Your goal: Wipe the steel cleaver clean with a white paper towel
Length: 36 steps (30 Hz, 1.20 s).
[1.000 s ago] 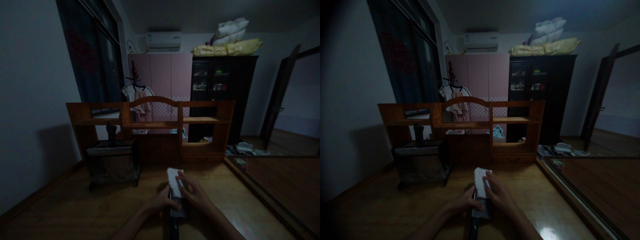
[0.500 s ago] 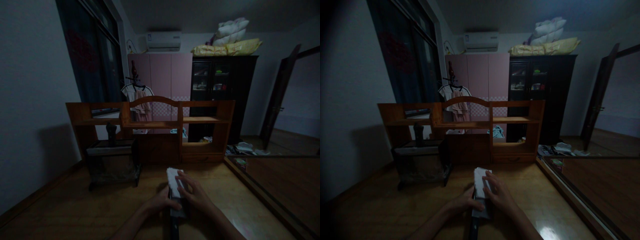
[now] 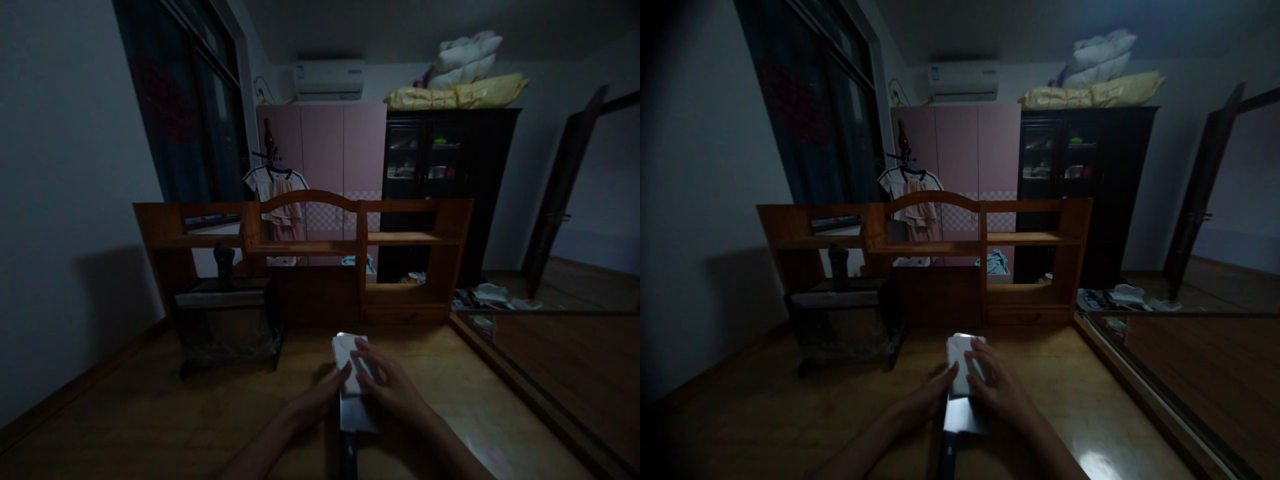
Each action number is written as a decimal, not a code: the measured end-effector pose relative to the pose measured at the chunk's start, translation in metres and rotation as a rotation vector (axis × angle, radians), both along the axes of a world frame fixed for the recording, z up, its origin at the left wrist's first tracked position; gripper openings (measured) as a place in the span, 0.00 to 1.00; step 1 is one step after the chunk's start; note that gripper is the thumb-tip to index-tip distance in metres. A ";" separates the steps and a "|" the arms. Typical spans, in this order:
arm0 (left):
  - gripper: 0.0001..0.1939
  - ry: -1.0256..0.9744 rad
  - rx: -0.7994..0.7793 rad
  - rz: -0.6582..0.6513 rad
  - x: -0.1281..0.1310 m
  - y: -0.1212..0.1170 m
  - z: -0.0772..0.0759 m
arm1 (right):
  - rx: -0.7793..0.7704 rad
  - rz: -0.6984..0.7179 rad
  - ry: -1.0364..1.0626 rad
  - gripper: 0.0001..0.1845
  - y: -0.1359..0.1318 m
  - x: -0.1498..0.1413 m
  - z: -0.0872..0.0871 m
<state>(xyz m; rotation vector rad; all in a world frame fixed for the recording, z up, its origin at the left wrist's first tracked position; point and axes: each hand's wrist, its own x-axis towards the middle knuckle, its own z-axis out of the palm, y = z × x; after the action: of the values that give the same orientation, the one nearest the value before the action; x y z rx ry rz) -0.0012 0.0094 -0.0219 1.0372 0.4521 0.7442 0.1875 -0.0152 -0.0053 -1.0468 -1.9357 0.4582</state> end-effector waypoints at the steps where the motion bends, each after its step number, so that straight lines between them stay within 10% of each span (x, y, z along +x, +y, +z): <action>1: 0.31 -0.020 -0.043 0.009 0.002 0.001 -0.001 | -0.001 0.004 -0.002 0.21 0.000 0.000 0.001; 10: 0.18 -0.056 -0.157 0.109 0.006 0.007 -0.008 | 0.042 0.038 -0.025 0.21 0.000 -0.002 0.008; 36: 0.32 0.132 0.125 0.090 0.000 0.005 -0.011 | 0.022 0.056 -0.077 0.25 -0.001 0.001 0.008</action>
<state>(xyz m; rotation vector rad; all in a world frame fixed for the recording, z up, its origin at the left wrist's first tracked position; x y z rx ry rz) -0.0015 0.0147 -0.0328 1.1941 0.5748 0.7942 0.1890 -0.0167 0.0027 -1.0108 -2.0378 0.4322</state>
